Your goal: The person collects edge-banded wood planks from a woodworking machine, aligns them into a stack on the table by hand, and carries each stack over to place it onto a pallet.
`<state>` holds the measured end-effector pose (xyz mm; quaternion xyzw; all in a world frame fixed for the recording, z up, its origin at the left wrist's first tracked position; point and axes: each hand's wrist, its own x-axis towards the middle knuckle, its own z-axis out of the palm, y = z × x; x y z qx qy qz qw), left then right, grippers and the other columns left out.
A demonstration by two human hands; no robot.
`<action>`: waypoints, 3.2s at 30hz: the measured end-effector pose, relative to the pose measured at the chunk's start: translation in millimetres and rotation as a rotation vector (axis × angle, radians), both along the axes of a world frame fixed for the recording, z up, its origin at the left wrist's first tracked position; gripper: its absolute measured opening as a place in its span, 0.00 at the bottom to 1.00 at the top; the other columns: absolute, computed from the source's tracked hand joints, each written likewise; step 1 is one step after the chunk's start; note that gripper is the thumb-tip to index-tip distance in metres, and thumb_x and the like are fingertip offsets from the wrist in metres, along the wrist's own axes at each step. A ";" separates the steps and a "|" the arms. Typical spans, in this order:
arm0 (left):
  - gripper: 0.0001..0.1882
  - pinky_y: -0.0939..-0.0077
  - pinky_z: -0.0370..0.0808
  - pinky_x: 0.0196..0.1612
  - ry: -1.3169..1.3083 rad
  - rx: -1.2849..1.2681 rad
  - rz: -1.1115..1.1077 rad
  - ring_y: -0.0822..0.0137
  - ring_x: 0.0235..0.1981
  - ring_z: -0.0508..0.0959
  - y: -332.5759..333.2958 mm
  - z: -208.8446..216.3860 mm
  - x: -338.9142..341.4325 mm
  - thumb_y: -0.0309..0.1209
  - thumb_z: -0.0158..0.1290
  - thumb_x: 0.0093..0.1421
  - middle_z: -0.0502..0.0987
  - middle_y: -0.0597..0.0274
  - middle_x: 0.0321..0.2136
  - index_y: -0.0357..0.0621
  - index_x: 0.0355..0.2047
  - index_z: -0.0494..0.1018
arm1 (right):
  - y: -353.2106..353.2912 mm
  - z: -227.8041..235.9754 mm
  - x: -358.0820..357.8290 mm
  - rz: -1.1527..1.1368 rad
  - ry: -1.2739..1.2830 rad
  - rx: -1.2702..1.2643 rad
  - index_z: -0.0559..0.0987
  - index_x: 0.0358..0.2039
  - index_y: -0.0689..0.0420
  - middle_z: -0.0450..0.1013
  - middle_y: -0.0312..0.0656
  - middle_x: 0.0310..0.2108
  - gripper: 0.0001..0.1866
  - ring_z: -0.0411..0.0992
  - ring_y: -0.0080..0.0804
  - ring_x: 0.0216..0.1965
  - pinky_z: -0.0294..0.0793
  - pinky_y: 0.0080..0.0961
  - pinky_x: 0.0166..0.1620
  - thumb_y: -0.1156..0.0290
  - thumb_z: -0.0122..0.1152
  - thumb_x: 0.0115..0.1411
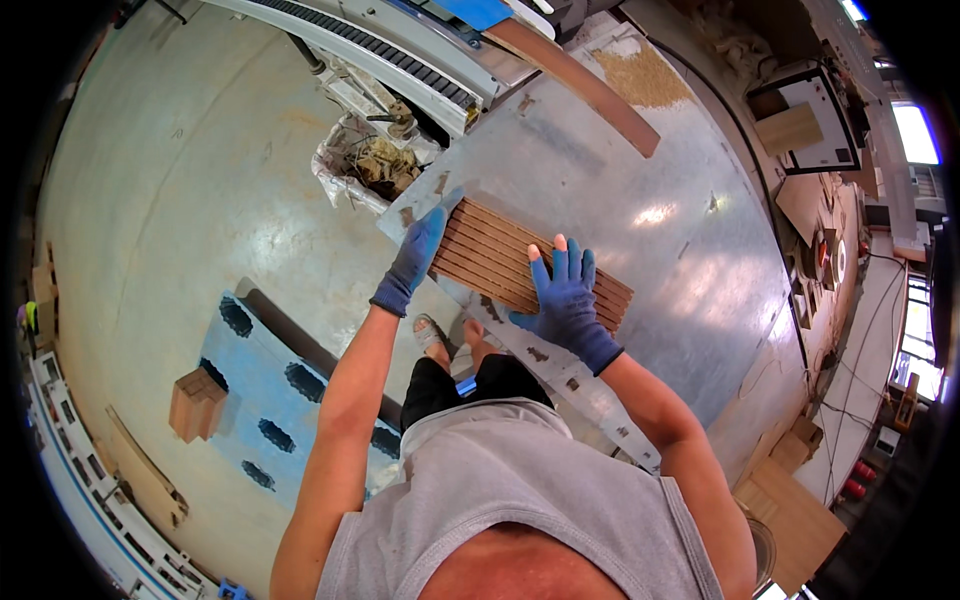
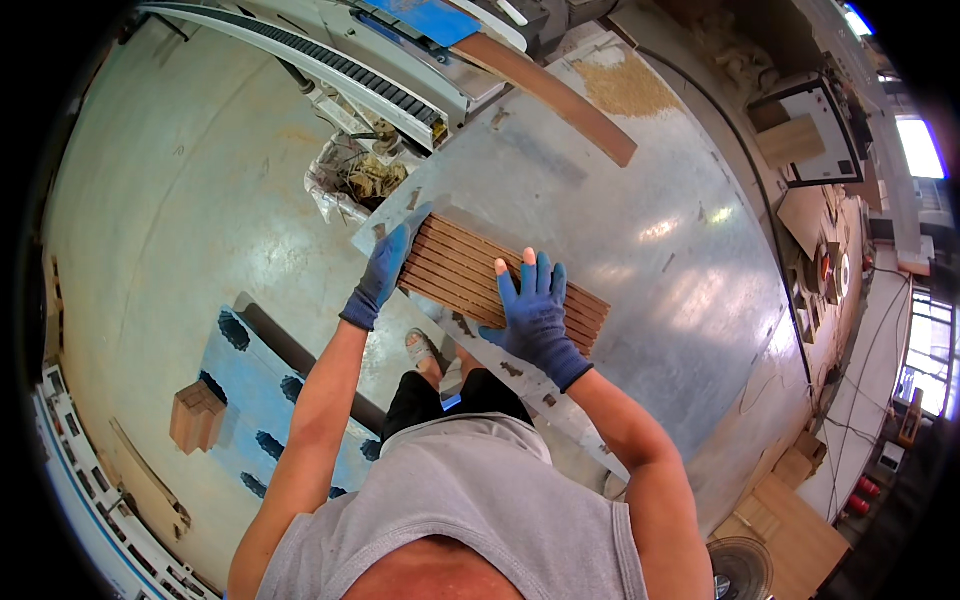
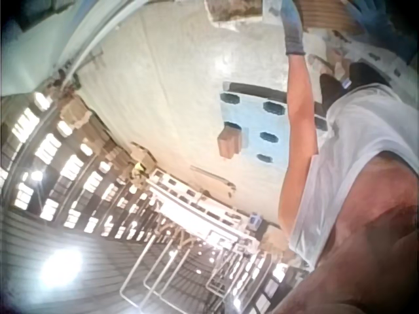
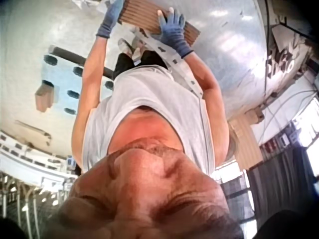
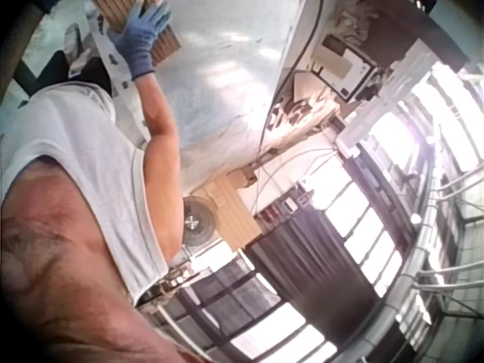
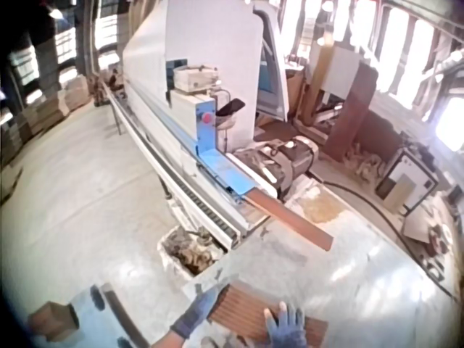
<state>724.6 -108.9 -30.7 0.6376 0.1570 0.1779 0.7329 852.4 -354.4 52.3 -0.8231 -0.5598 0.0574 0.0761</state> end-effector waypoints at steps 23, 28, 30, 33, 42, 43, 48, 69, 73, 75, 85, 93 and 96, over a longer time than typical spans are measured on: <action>0.26 0.67 0.61 0.69 -0.039 -0.344 0.204 0.61 0.65 0.68 -6.8 -11.5 -10.4 0.39 0.38 0.76 0.66 0.51 0.65 0.30 0.66 0.62 | 5.8 1.6 6.7 0.079 -0.009 0.092 0.68 0.60 0.60 0.60 0.64 0.56 0.50 0.61 0.63 0.55 0.60 0.58 0.56 0.49 0.77 0.40; 0.26 0.61 0.68 0.66 -0.205 -0.658 0.552 0.57 0.62 0.72 -34.4 -0.3 -37.9 0.38 0.40 0.75 0.69 0.48 0.63 0.30 0.65 0.63 | 4.2 -3.3 6.6 0.059 -0.020 0.119 0.68 0.60 0.59 0.61 0.64 0.55 0.50 0.62 0.63 0.54 0.61 0.57 0.55 0.49 0.77 0.39; 0.25 0.61 0.74 0.61 -0.100 -0.565 0.738 0.56 0.58 0.76 -49.0 -0.4 -58.3 0.36 0.42 0.74 0.72 0.48 0.60 0.29 0.64 0.63 | 6.2 -5.4 3.7 0.084 -0.030 0.140 0.68 0.60 0.59 0.61 0.64 0.55 0.50 0.62 0.63 0.54 0.62 0.56 0.56 0.49 0.77 0.39; 0.24 0.68 0.78 0.55 -0.018 -0.580 0.911 0.60 0.52 0.80 -78.4 -3.0 -73.1 0.34 0.45 0.73 0.75 0.48 0.57 0.31 0.63 0.66 | 10.9 -6.0 1.4 0.082 -0.022 0.120 0.69 0.60 0.59 0.61 0.65 0.55 0.50 0.62 0.63 0.54 0.62 0.56 0.55 0.49 0.77 0.39; 0.25 0.78 0.76 0.46 0.066 -0.536 0.862 0.76 0.47 0.76 -147.7 -28.9 -86.5 0.35 0.53 0.70 0.78 0.66 0.50 0.43 0.65 0.68 | 54.6 0.2 -28.9 -0.036 0.638 0.011 0.68 0.62 0.61 0.69 0.56 0.49 0.44 0.72 0.49 0.49 0.73 0.41 0.50 0.55 0.75 0.48; 0.26 0.79 0.75 0.46 0.052 -0.632 0.805 0.78 0.46 0.75 -144.9 -18.4 -77.9 0.37 0.51 0.71 0.78 0.67 0.49 0.44 0.66 0.67 | 51.7 -17.6 -19.8 -0.102 0.919 0.039 0.67 0.64 0.60 0.71 0.50 0.50 0.40 0.73 0.37 0.49 0.75 0.33 0.47 0.59 0.72 0.54; 0.31 0.71 0.72 0.58 -0.077 -0.918 0.646 0.72 0.57 0.73 -122.8 -4.8 -116.1 0.48 0.46 0.72 0.70 0.67 0.61 0.54 0.71 0.58 | 102.3 24.7 -111.9 -0.114 1.387 -0.044 0.67 0.64 0.61 0.72 0.41 0.51 0.34 0.70 0.29 0.50 0.72 0.28 0.52 0.63 0.67 0.59; 0.39 0.67 0.74 0.58 -0.540 -0.598 1.304 0.64 0.54 0.77 6.1 69.4 -602.2 0.46 0.60 0.62 0.75 0.55 0.55 0.36 0.66 0.61 | 361.0 -14.3 -604.5 0.576 1.371 -0.681 0.59 0.69 0.68 0.72 0.45 0.54 0.36 0.70 0.24 0.51 0.73 0.23 0.53 0.58 0.57 0.70; 0.36 0.64 0.75 0.59 -0.611 -0.661 1.562 0.61 0.56 0.76 29.9 25.5 -688.2 0.44 0.59 0.63 0.74 0.53 0.56 0.38 0.66 0.62 | 414.7 -64.8 -719.4 0.859 1.320 -0.810 0.51 0.70 0.72 0.67 0.55 0.61 0.47 0.69 0.35 0.57 0.71 0.30 0.57 0.52 0.61 0.67; 0.35 0.64 0.75 0.58 -0.640 -0.693 1.675 0.60 0.55 0.77 57.9 1.8 -732.6 0.42 0.59 0.63 0.74 0.52 0.56 0.38 0.65 0.63 | 442.2 -94.1 -772.4 0.959 1.274 -0.787 0.50 0.71 0.71 0.65 0.59 0.62 0.50 0.68 0.40 0.60 0.70 0.32 0.59 0.49 0.63 0.64; 0.33 0.57 0.76 0.58 -0.989 -0.699 1.974 0.55 0.55 0.77 104.9 -77.7 -971.5 0.43 0.59 0.63 0.75 0.51 0.55 0.38 0.63 0.64 | 496.1 -143.2 -936.2 1.117 0.833 -1.183 0.48 0.71 0.72 0.59 0.59 0.68 0.55 0.58 0.40 0.69 0.61 0.32 0.67 0.55 0.72 0.57; 0.31 0.57 0.76 0.59 -1.054 -0.773 2.116 0.56 0.53 0.78 146.0 -242.0 -1157.4 0.41 0.61 0.62 0.77 0.52 0.53 0.38 0.60 0.67 | 544.7 -277.6 -1120.4 0.905 0.857 -1.260 0.49 0.71 0.72 0.63 0.53 0.65 0.54 0.63 0.34 0.64 0.67 0.28 0.62 0.55 0.70 0.59; 0.29 0.58 0.76 0.58 -1.043 -0.836 2.097 0.57 0.53 0.78 163.0 -311.6 -1215.2 0.41 0.61 0.63 0.77 0.53 0.51 0.37 0.59 0.68 | 553.6 -343.8 -1176.0 0.734 0.892 -1.330 0.51 0.71 0.71 0.68 0.45 0.59 0.49 0.66 0.25 0.55 0.70 0.24 0.55 0.57 0.67 0.62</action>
